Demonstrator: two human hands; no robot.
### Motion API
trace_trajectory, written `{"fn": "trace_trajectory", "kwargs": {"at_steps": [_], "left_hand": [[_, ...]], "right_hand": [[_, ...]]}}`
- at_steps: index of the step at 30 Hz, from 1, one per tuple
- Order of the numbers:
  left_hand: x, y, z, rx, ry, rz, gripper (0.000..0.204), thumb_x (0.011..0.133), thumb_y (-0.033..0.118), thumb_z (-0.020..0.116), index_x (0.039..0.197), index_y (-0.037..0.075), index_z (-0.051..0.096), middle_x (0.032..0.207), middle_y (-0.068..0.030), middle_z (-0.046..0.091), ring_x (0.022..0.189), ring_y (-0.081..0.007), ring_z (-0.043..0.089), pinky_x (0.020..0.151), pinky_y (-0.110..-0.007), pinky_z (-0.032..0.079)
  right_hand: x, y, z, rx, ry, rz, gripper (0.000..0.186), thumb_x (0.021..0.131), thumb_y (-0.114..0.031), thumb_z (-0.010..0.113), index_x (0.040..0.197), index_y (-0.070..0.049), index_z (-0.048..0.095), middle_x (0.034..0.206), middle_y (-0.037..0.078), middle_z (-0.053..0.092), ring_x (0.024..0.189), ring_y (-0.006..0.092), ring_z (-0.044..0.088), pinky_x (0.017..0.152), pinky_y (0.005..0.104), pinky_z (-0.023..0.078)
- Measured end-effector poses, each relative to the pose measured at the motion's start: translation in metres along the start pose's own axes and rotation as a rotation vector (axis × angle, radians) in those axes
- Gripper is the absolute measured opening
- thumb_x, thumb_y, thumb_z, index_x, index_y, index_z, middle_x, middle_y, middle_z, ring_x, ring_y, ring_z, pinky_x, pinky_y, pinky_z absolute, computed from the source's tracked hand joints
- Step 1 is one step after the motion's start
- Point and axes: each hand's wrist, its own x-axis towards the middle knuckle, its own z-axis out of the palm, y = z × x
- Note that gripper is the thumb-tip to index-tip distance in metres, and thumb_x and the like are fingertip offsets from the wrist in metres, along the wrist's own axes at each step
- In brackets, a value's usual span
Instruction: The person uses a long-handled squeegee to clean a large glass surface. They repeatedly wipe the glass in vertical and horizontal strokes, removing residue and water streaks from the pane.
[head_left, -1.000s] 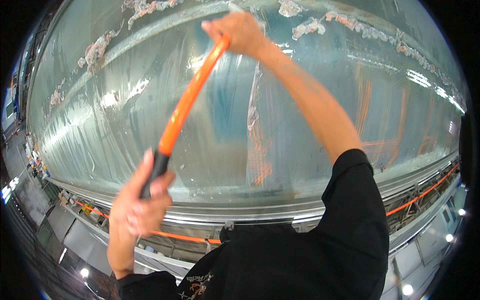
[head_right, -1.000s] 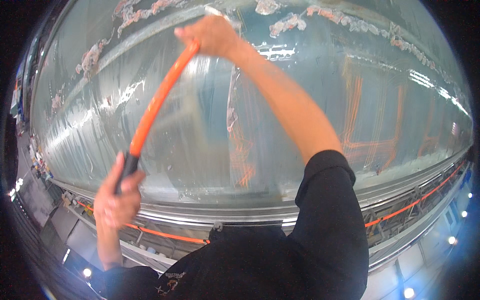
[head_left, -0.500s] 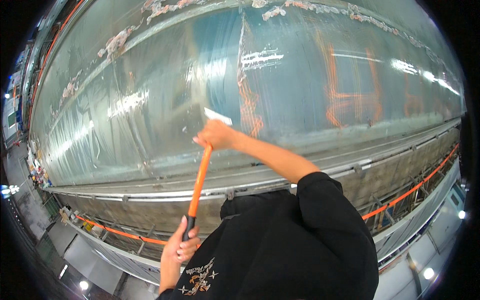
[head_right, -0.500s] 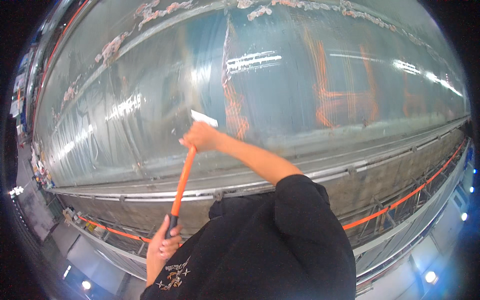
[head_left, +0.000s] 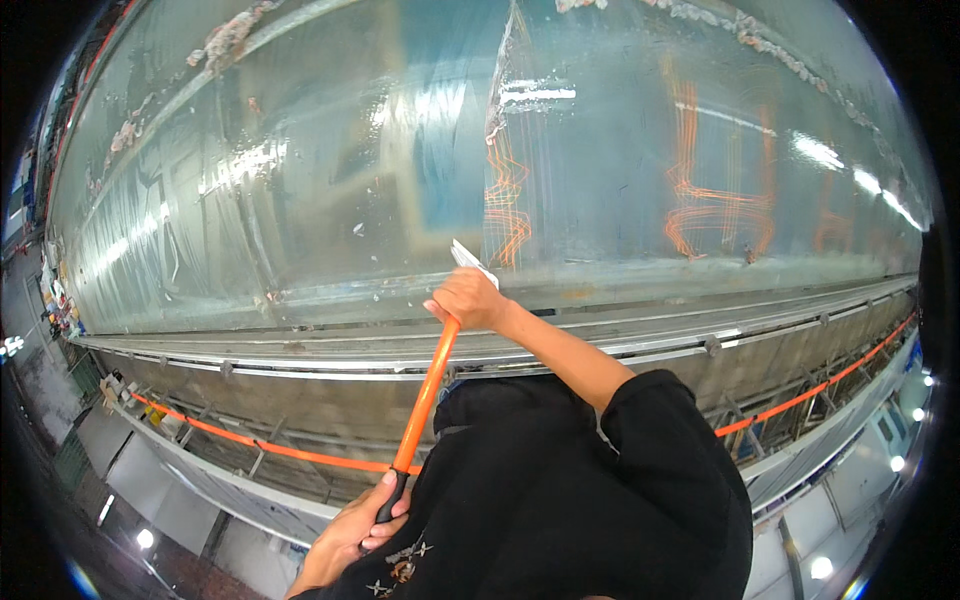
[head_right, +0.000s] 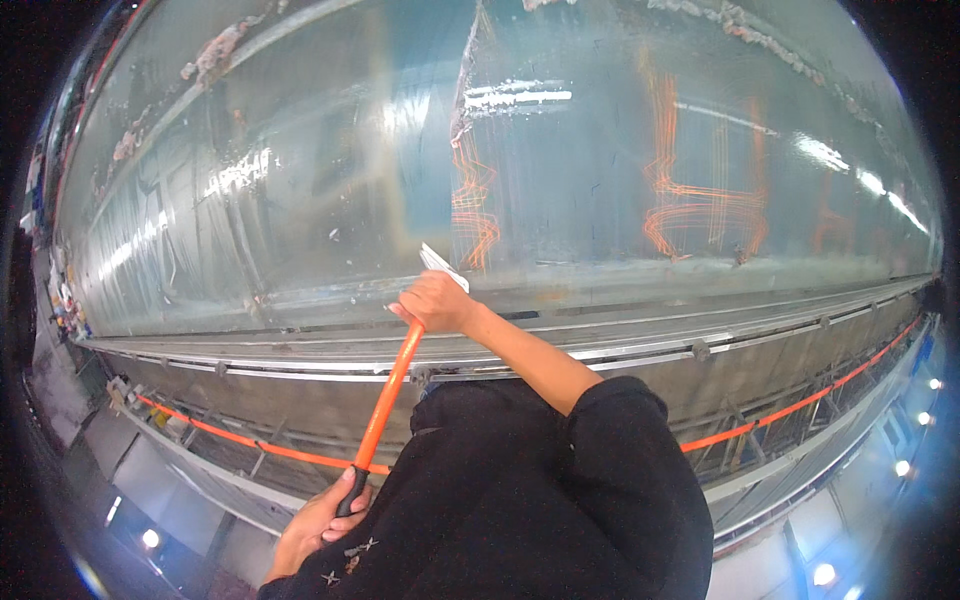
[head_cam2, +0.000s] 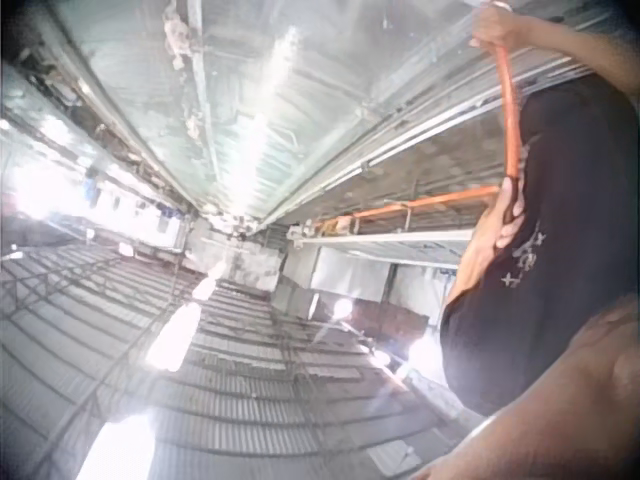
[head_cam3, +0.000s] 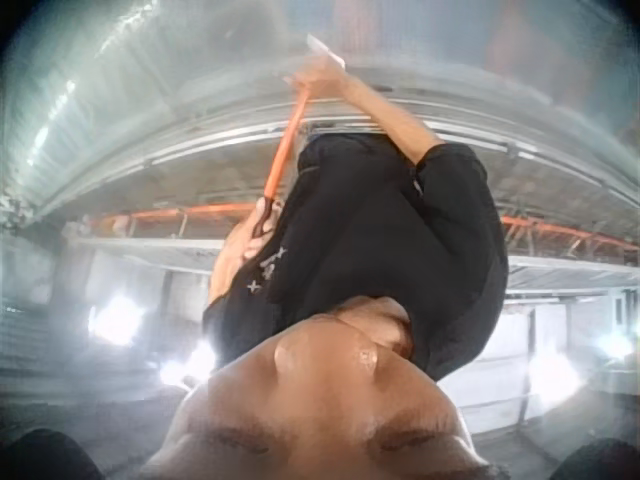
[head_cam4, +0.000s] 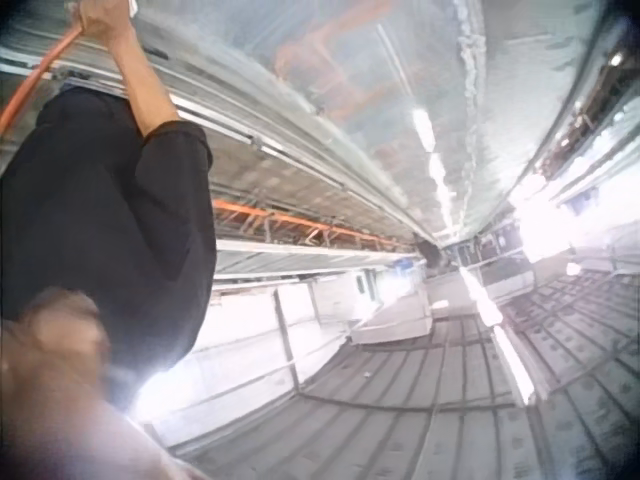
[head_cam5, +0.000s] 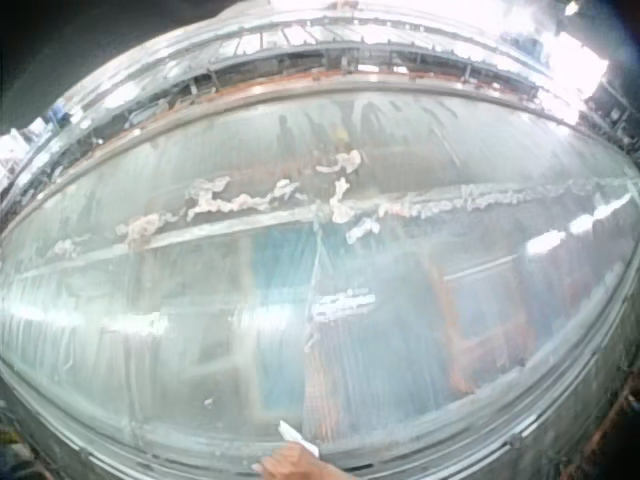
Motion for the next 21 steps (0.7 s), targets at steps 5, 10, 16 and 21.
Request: {"fn": "trace_trajectory", "kwargs": {"at_steps": [5, 10, 16, 21], "left_hand": [[-0.035, 0.113, 0.032, -0.297, -0.077, -0.114, 0.054, 0.101, 0.063, 0.034, 0.080, 0.014, 0.040, 0.050, 0.0061, 0.029, 0.034, -0.0043, 0.023, 0.031, -0.022, 0.023], [-0.030, 0.237, 0.044, -0.380, -0.181, -0.017, 0.057, 0.099, 0.066, 0.033, 0.080, 0.013, 0.042, 0.049, 0.0044, 0.032, 0.031, -0.0045, 0.025, 0.027, -0.023, 0.024], [0.012, 0.387, 0.065, -0.426, -0.580, 0.215, 0.055, 0.104, 0.060, 0.028, 0.082, 0.012, 0.043, 0.049, 0.0020, 0.037, 0.030, -0.0059, 0.031, 0.022, -0.025, 0.028], [0.021, 0.304, 0.046, -0.518, -0.540, 0.173, 0.054, 0.103, 0.060, 0.030, 0.082, 0.012, 0.044, 0.049, 0.0033, 0.036, 0.029, -0.0062, 0.030, 0.023, -0.024, 0.028]], "right_hand": [[0.087, 0.078, -0.024, -0.048, 0.148, -0.004, 0.042, 0.083, -0.019, 0.071, 0.055, -0.013, 0.040, 0.050, 0.004, 0.041, 0.043, 0.0235, 0.041, 0.045, 0.0367, 0.033], [0.205, 0.203, -0.082, -0.159, 0.204, -0.113, 0.043, 0.088, -0.026, 0.067, 0.055, -0.012, 0.044, 0.049, 0.007, 0.044, 0.044, 0.0268, 0.048, 0.044, 0.0389, 0.038], [0.324, 0.329, -0.173, -0.409, 0.028, -0.209, 0.033, 0.091, -0.026, 0.060, 0.062, -0.011, 0.054, 0.058, 0.010, 0.056, 0.054, 0.0316, 0.058, 0.049, 0.0440, 0.043], [0.272, 0.278, -0.135, -0.155, -0.117, -0.114, 0.035, 0.097, -0.034, 0.053, 0.072, -0.010, 0.061, 0.067, 0.011, 0.062, 0.065, 0.0358, 0.059, 0.060, 0.0476, 0.044]]}}
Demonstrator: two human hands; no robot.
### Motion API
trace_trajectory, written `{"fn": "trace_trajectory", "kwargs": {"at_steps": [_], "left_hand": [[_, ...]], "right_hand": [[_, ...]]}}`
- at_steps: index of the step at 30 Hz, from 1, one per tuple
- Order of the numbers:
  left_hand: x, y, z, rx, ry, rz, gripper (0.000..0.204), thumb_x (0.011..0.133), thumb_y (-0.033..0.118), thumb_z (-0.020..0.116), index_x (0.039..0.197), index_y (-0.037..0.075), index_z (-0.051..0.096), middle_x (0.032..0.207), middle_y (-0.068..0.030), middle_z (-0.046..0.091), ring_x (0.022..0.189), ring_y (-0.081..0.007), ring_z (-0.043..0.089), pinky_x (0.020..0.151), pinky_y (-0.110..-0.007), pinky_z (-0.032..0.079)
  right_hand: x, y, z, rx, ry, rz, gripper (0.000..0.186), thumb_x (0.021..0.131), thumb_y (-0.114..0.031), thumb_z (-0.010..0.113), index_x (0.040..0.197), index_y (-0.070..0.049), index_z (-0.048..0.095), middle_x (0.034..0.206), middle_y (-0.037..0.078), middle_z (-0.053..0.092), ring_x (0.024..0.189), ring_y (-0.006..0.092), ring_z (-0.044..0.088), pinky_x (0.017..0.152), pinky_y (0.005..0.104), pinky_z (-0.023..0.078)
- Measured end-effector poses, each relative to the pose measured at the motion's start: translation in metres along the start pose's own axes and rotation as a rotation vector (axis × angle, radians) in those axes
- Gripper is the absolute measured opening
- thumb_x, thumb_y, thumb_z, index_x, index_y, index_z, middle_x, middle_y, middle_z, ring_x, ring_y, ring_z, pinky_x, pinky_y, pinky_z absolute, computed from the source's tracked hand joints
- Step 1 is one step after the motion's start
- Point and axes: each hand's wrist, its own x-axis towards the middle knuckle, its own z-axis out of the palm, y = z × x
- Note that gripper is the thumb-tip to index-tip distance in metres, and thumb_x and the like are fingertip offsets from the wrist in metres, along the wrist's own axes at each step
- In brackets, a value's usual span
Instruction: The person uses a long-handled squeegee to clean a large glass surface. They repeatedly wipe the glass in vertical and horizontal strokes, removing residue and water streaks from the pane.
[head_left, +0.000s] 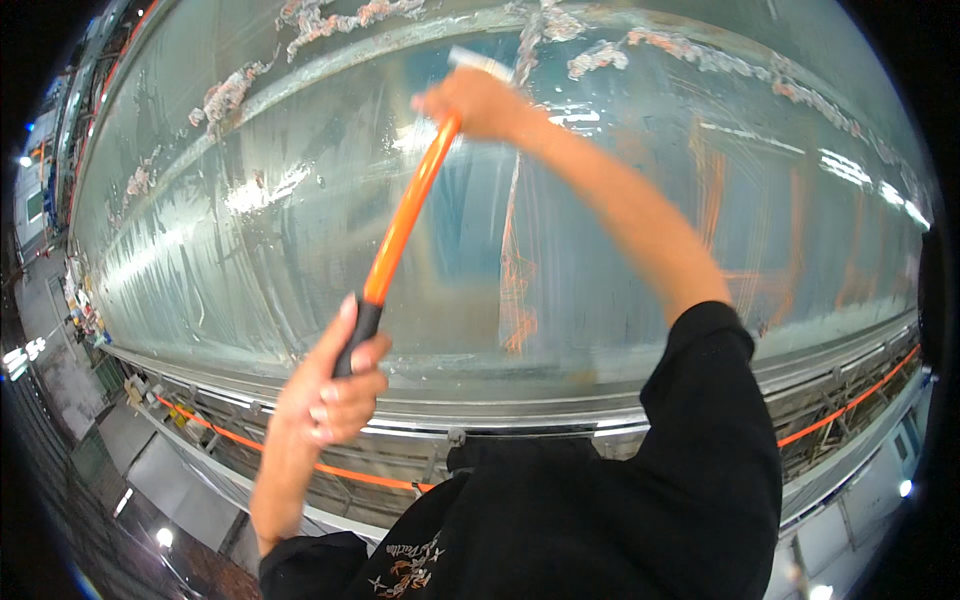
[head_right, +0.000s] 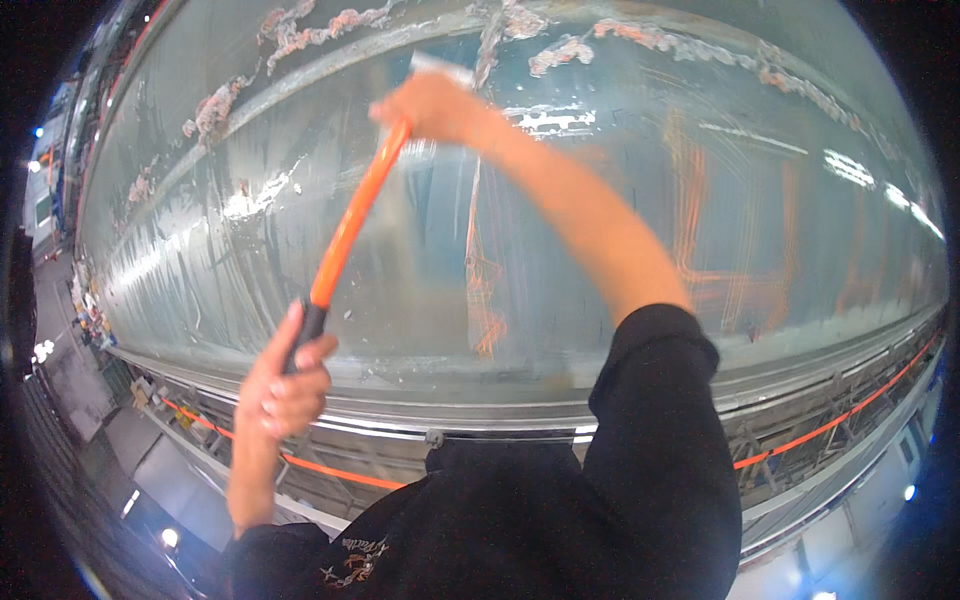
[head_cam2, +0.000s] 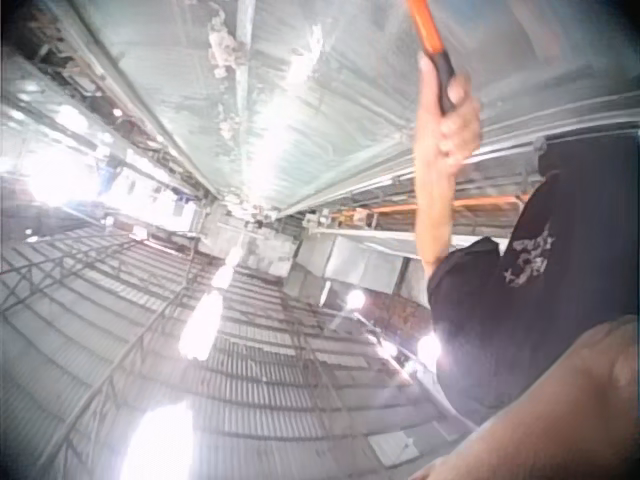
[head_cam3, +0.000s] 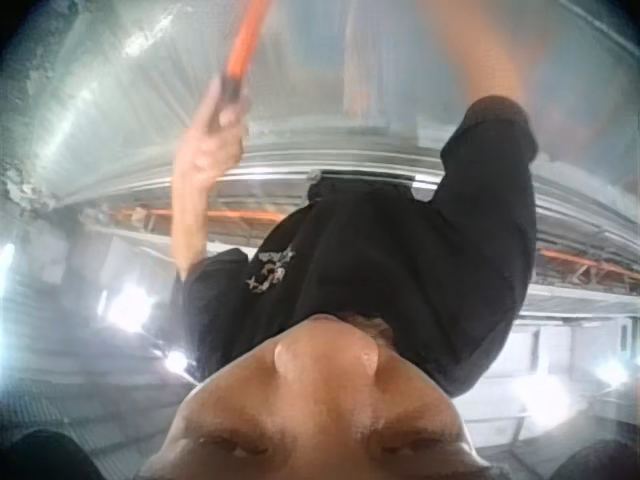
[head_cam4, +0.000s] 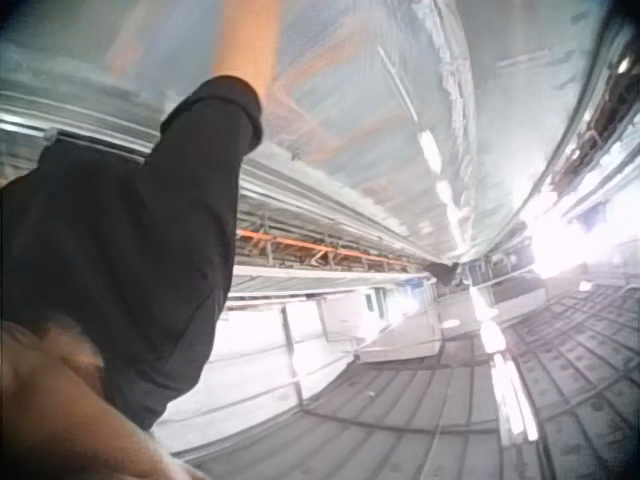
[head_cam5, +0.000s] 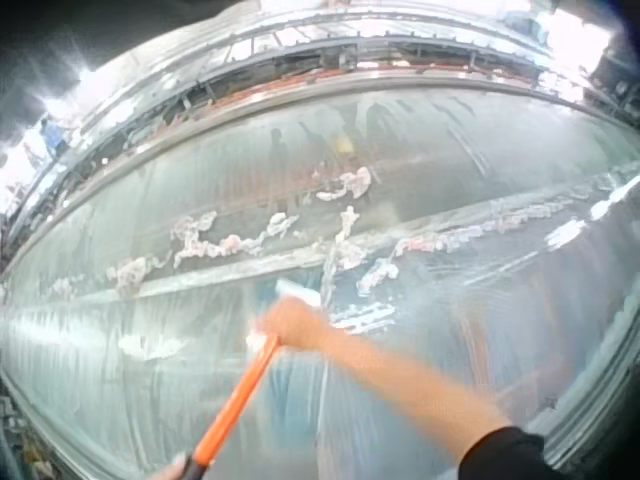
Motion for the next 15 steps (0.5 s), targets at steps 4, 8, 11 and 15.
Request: {"fn": "trace_trajectory", "kwargs": {"at_steps": [4, 8, 11, 15], "left_hand": [[-0.064, -0.116, -0.120, -0.079, 0.078, 0.025, 0.054, 0.101, 0.062, 0.035, 0.081, 0.013, 0.045, 0.047, 0.0052, 0.033, 0.030, -0.0044, 0.028, 0.024, -0.022, 0.025], [-0.120, -0.234, -0.223, 0.060, 0.315, 0.017, 0.054, 0.100, 0.063, 0.037, 0.084, 0.012, 0.045, 0.047, 0.0053, 0.034, 0.029, -0.0031, 0.025, 0.025, -0.020, 0.021], [-0.145, -0.301, -0.288, -0.017, 0.408, -0.064, 0.055, 0.099, 0.064, 0.037, 0.084, 0.012, 0.045, 0.046, 0.0060, 0.032, 0.029, -0.0028, 0.023, 0.025, -0.020, 0.016], [-0.139, -0.304, -0.268, 0.135, 0.621, -0.127, 0.055, 0.099, 0.065, 0.037, 0.083, 0.013, 0.045, 0.046, 0.0061, 0.032, 0.030, -0.0026, 0.023, 0.026, -0.019, 0.017]], "right_hand": [[-0.070, -0.143, 0.083, 0.234, -0.311, 0.207, 0.039, 0.094, -0.040, 0.052, 0.066, -0.013, 0.058, 0.062, 0.013, 0.059, 0.063, 0.0357, 0.062, 0.057, 0.0495, 0.047], [-0.168, -0.296, 0.130, 0.195, -0.180, 0.096, 0.038, 0.094, -0.034, 0.054, 0.062, -0.013, 0.056, 0.059, 0.009, 0.059, 0.058, 0.0328, 0.059, 0.062, 0.0452, 0.045], [-0.221, -0.369, 0.147, 0.245, -0.252, 0.107, 0.040, 0.094, -0.032, 0.058, 0.059, -0.013, 0.054, 0.055, 0.009, 0.057, 0.055, 0.0304, 0.056, 0.058, 0.0431, 0.042], [-0.231, -0.373, 0.137, 0.287, -0.158, 0.077, 0.043, 0.091, -0.028, 0.065, 0.055, -0.012, 0.047, 0.052, 0.006, 0.053, 0.050, 0.0267, 0.052, 0.053, 0.0406, 0.038]]}}
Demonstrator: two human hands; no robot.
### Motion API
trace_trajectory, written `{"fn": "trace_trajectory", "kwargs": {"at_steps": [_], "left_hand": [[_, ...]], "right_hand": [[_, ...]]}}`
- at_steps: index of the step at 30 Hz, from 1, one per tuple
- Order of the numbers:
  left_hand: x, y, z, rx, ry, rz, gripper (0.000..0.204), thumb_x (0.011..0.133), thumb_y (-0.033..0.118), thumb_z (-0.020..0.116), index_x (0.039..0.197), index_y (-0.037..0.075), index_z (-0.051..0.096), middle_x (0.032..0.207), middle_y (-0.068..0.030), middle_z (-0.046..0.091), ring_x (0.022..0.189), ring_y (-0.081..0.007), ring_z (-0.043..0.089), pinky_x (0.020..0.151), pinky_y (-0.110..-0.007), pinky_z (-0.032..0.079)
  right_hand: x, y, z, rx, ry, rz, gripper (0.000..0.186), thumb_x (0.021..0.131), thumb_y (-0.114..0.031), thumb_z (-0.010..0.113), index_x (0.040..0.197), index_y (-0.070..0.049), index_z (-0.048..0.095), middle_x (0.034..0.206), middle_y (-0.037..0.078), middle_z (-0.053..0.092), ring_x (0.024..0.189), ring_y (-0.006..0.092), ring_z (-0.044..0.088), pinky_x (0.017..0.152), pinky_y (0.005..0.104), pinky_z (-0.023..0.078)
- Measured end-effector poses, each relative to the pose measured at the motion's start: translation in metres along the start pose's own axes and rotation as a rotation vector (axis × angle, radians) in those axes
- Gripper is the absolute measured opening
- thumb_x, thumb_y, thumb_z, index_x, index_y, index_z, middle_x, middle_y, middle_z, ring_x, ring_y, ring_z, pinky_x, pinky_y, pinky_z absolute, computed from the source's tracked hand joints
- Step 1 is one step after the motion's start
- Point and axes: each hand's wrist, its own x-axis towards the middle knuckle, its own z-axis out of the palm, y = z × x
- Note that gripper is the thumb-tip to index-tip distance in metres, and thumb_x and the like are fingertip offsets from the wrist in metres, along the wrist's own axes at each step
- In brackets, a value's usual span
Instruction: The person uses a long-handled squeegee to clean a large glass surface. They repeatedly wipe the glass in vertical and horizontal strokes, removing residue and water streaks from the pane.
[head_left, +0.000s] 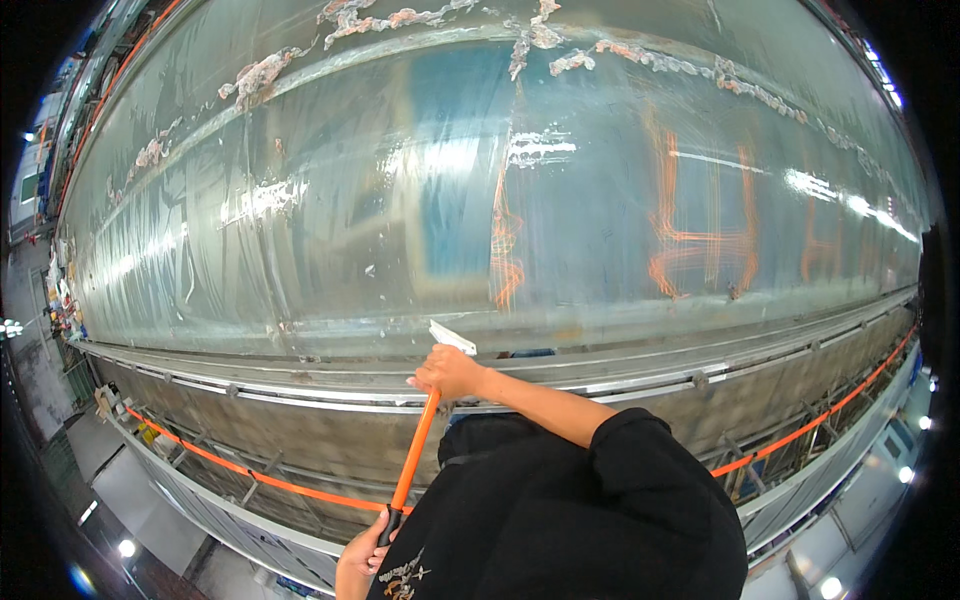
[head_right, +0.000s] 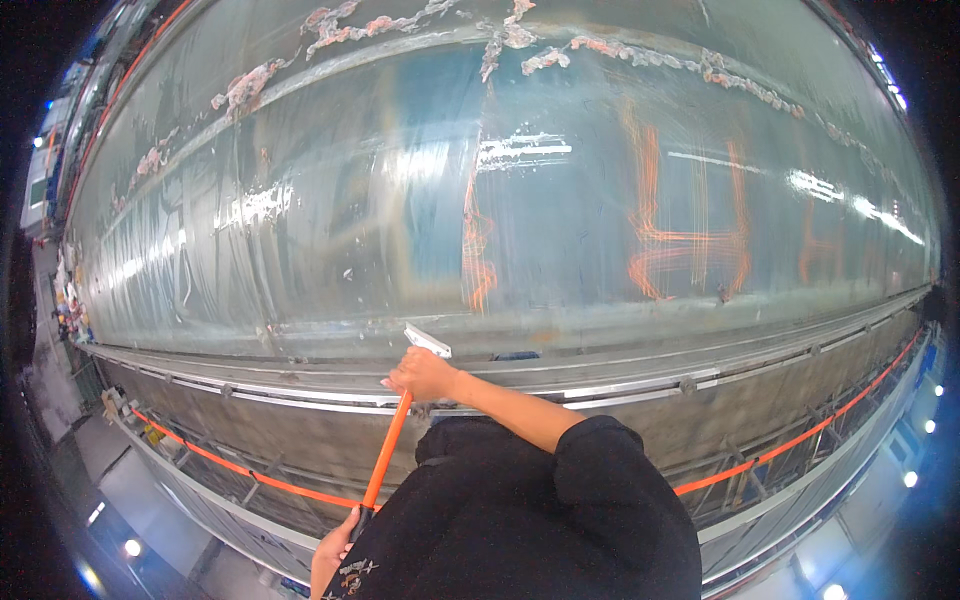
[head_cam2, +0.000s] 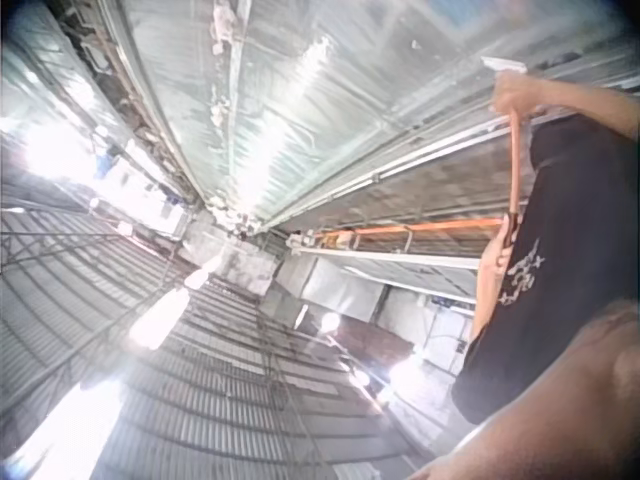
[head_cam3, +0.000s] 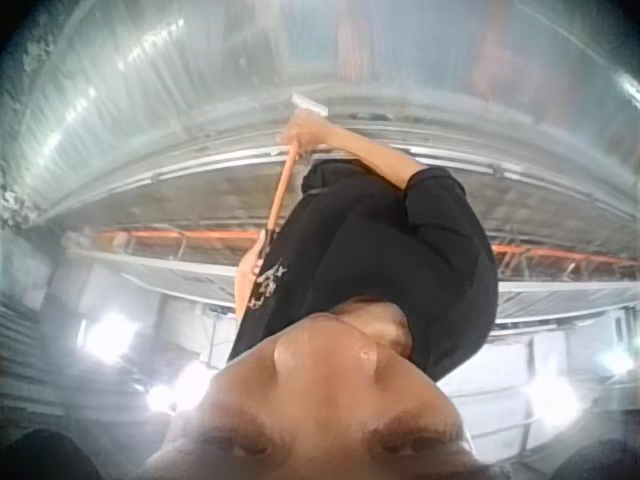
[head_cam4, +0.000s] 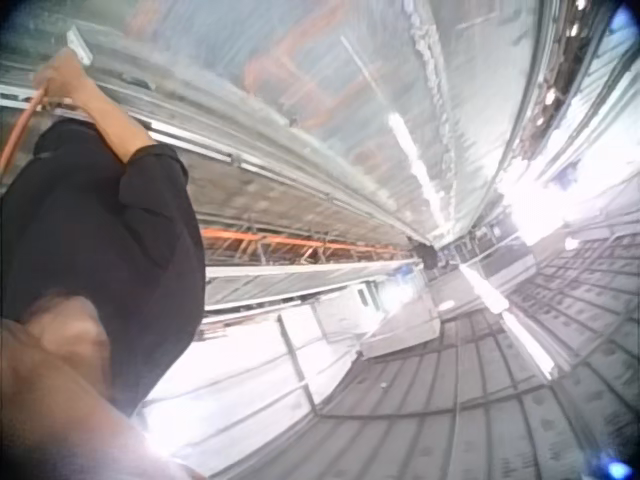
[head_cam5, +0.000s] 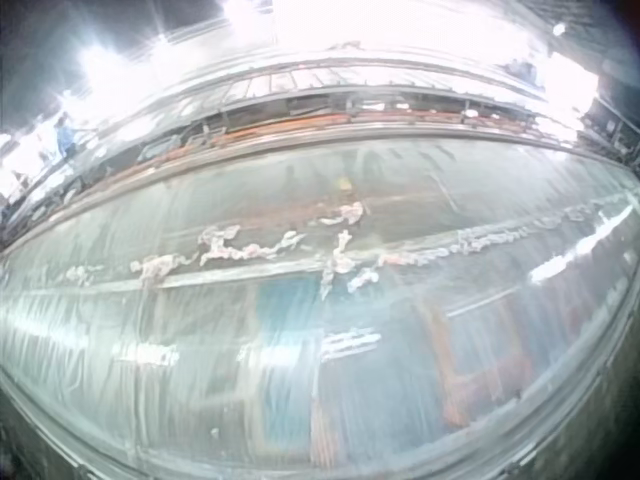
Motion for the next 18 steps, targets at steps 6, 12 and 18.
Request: {"fn": "trace_trajectory", "kwargs": {"at_steps": [6, 12, 18], "left_hand": [[-0.028, 0.144, 0.101, -0.086, -0.404, 0.068, 0.055, 0.099, 0.065, 0.036, 0.080, 0.014, 0.042, 0.048, 0.0060, 0.031, 0.031, -0.0030, 0.024, 0.027, -0.022, 0.024], [-0.049, 0.335, 0.229, -0.104, -0.524, 0.142, 0.056, 0.100, 0.065, 0.031, 0.079, 0.015, 0.043, 0.047, 0.0051, 0.032, 0.029, -0.0051, 0.025, 0.024, -0.023, 0.022], [-0.052, 0.369, 0.261, -0.111, -0.679, 0.172, 0.056, 0.101, 0.064, 0.030, 0.081, 0.013, 0.043, 0.048, 0.0038, 0.034, 0.029, -0.0057, 0.027, 0.023, -0.023, 0.025]], "right_hand": [[0.095, 0.128, -0.104, -0.175, 0.269, -0.073, 0.049, 0.088, -0.025, 0.069, 0.053, -0.013, 0.037, 0.048, 0.005, 0.041, 0.045, 0.0254, 0.047, 0.047, 0.0400, 0.035], [0.224, 0.298, -0.254, -0.425, 0.253, -0.105, 0.041, 0.094, -0.030, 0.058, 0.057, -0.013, 0.053, 0.052, 0.007, 0.051, 0.051, 0.0283, 0.054, 0.051, 0.0423, 0.042], [0.249, 0.311, -0.304, -0.415, 0.107, 0.045, 0.047, 0.099, -0.035, 0.050, 0.061, -0.009, 0.056, 0.061, 0.012, 0.058, 0.060, 0.0368, 0.056, 0.058, 0.0477, 0.042]]}}
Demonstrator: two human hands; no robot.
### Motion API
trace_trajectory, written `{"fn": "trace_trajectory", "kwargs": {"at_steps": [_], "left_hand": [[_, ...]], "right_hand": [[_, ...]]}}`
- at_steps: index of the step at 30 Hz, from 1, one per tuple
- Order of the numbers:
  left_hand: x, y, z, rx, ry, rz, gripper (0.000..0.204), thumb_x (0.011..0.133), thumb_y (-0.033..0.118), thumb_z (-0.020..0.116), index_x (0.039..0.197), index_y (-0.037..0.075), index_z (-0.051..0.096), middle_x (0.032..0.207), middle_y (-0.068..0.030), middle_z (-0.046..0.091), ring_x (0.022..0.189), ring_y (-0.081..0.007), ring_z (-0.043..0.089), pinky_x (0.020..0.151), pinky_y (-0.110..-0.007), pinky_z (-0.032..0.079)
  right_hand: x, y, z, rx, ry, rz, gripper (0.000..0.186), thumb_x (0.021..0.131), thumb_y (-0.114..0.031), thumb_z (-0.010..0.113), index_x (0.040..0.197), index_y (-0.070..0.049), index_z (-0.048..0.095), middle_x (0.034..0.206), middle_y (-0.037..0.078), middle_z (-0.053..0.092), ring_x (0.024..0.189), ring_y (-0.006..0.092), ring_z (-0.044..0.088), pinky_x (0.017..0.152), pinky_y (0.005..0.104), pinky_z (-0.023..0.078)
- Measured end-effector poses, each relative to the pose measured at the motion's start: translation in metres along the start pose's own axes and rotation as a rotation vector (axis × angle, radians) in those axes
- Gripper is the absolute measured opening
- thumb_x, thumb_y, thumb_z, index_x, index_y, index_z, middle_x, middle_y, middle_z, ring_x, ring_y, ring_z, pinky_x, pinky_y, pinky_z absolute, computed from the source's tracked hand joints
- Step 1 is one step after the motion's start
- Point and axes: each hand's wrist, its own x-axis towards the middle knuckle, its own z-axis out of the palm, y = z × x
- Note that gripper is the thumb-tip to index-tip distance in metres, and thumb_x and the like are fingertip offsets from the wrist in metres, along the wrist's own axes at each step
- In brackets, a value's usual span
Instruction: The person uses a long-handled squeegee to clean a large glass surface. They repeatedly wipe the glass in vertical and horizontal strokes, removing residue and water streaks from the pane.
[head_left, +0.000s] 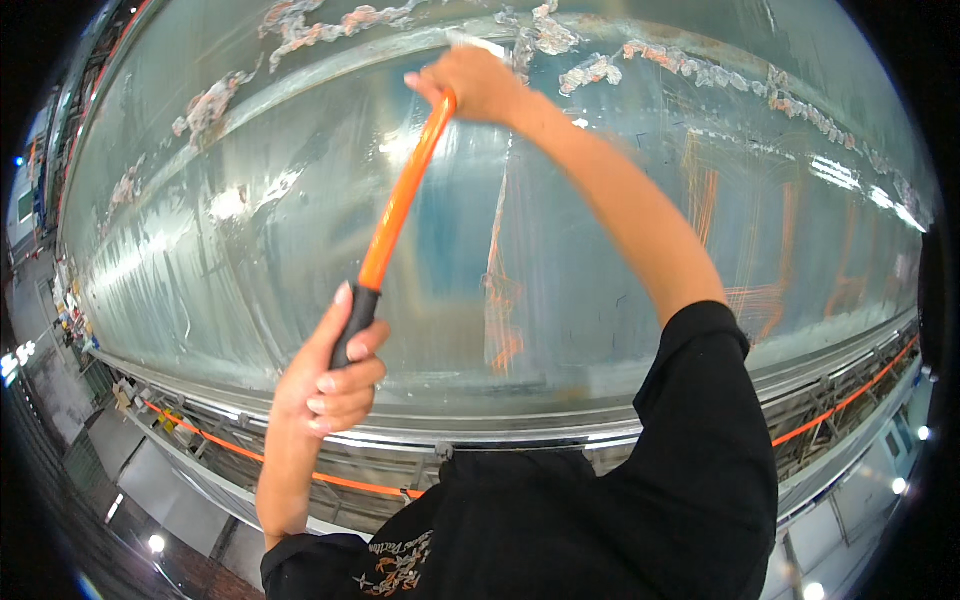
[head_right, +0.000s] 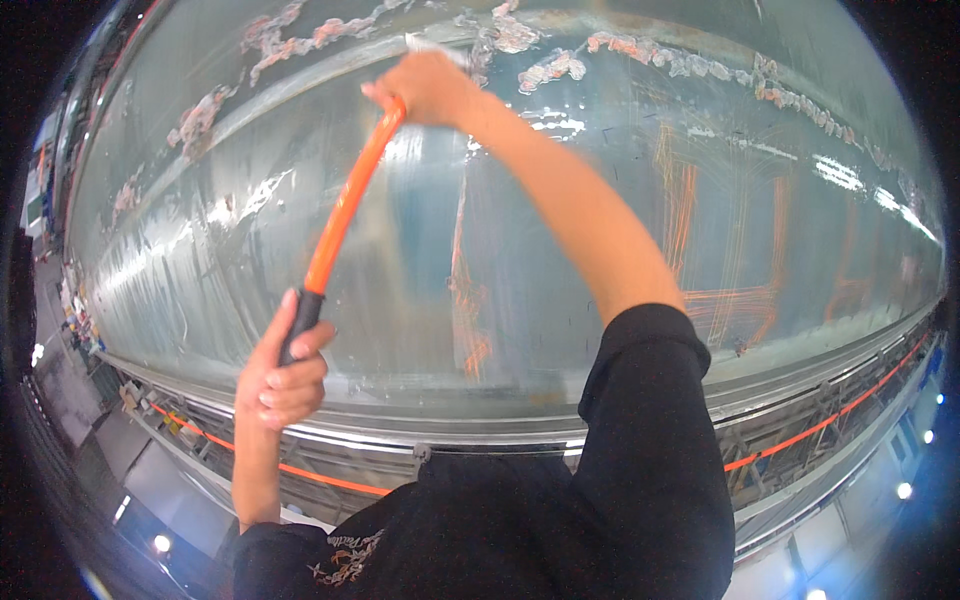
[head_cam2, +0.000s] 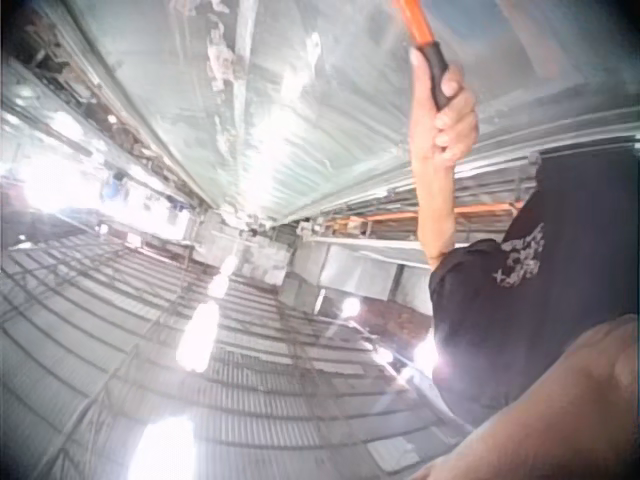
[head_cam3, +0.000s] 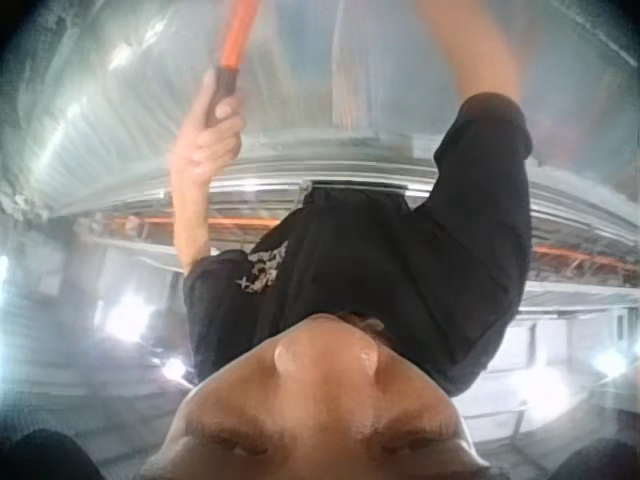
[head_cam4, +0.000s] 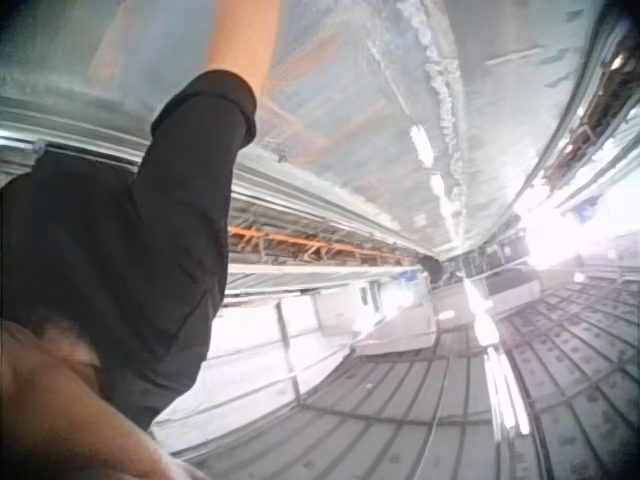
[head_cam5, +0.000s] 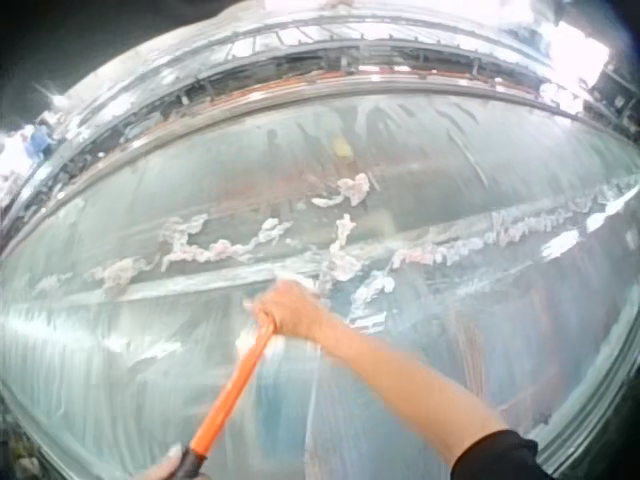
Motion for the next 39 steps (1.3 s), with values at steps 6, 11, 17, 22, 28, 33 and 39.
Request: {"fn": "trace_trajectory", "kwargs": {"at_steps": [6, 11, 17, 22, 28, 33, 39], "left_hand": [[-0.114, -0.153, -0.145, -0.106, 0.196, -0.028, 0.054, 0.100, 0.063, 0.034, 0.081, 0.013, 0.044, 0.048, 0.0060, 0.033, 0.030, -0.0033, 0.025, 0.024, -0.022, 0.023], [-0.199, -0.285, -0.232, -0.036, 0.341, -0.140, 0.054, 0.100, 0.064, 0.035, 0.082, 0.014, 0.044, 0.049, 0.0060, 0.032, 0.032, -0.0030, 0.023, 0.026, -0.021, 0.022], [-0.181, -0.310, -0.208, 0.269, 0.549, -0.259, 0.054, 0.102, 0.062, 0.032, 0.081, 0.013, 0.042, 0.048, 0.0072, 0.029, 0.031, -0.0036, 0.023, 0.027, -0.021, 0.025], [-0.152, -0.277, -0.169, 0.164, 0.432, -0.258, 0.056, 0.101, 0.063, 0.031, 0.079, 0.013, 0.040, 0.048, 0.0060, 0.028, 0.032, -0.0037, 0.023, 0.027, -0.022, 0.023], [-0.125, -0.184, -0.083, 0.059, 0.437, -0.225, 0.056, 0.099, 0.065, 0.034, 0.078, 0.013, 0.040, 0.048, 0.0052, 0.030, 0.032, -0.0040, 0.025, 0.028, -0.022, 0.024], [-0.059, -0.075, -0.008, 0.109, 0.345, -0.159, 0.057, 0.100, 0.065, 0.032, 0.078, 0.013, 0.041, 0.048, 0.0054, 0.031, 0.031, -0.0041, 0.024, 0.026, -0.023, 0.022], [0.033, 0.030, 0.043, 0.087, 0.004, -0.033, 0.056, 0.102, 0.063, 0.029, 0.080, 0.013, 0.042, 0.048, 0.0032, 0.034, 0.029, -0.0057, 0.030, 0.023, -0.024, 0.025]], "right_hand": [[-0.120, -0.201, 0.084, 0.223, -0.320, -0.014, 0.047, 0.095, -0.040, 0.048, 0.060, -0.010, 0.059, 0.058, 0.013, 0.059, 0.058, 0.0374, 0.061, 0.059, 0.0486, 0.047], [-0.260, -0.368, 0.122, 0.443, -0.410, -0.089, 0.038, 0.084, -0.037, 0.064, 0.060, -0.008, 0.057, 0.056, 0.013, 0.059, 0.052, 0.0371, 0.057, 0.054, 0.0468, 0.045], [-0.324, -0.380, 0.101, 0.494, -0.221, -0.096, 0.047, 0.094, -0.039, 0.060, 0.059, -0.010, 0.053, 0.051, 0.009, 0.055, 0.050, 0.0312, 0.057, 0.051, 0.0428, 0.043], [-0.287, -0.319, 0.085, 0.401, -0.090, -0.167, 0.049, 0.093, -0.036, 0.065, 0.056, -0.013, 0.042, 0.048, 0.004, 0.046, 0.045, 0.0262, 0.050, 0.048, 0.0378, 0.037], [-0.186, -0.226, 0.079, 0.350, 0.164, -0.150, 0.049, 0.089, -0.030, 0.069, 0.056, -0.013, 0.037, 0.051, 0.003, 0.040, 0.045, 0.0217, 0.042, 0.045, 0.0356, 0.030], [-0.089, -0.078, 0.036, 0.071, 0.224, -0.183, 0.044, 0.089, -0.029, 0.068, 0.056, -0.012, 0.045, 0.052, 0.005, 0.044, 0.048, 0.0242, 0.049, 0.047, 0.0375, 0.039], [0.011, 0.052, -0.038, -0.172, 0.069, -0.089, 0.044, 0.098, -0.035, 0.052, 0.064, -0.009, 0.062, 0.064, 0.014, 0.063, 0.062, 0.0360, 0.062, 0.057, 0.0473, 0.048]]}}
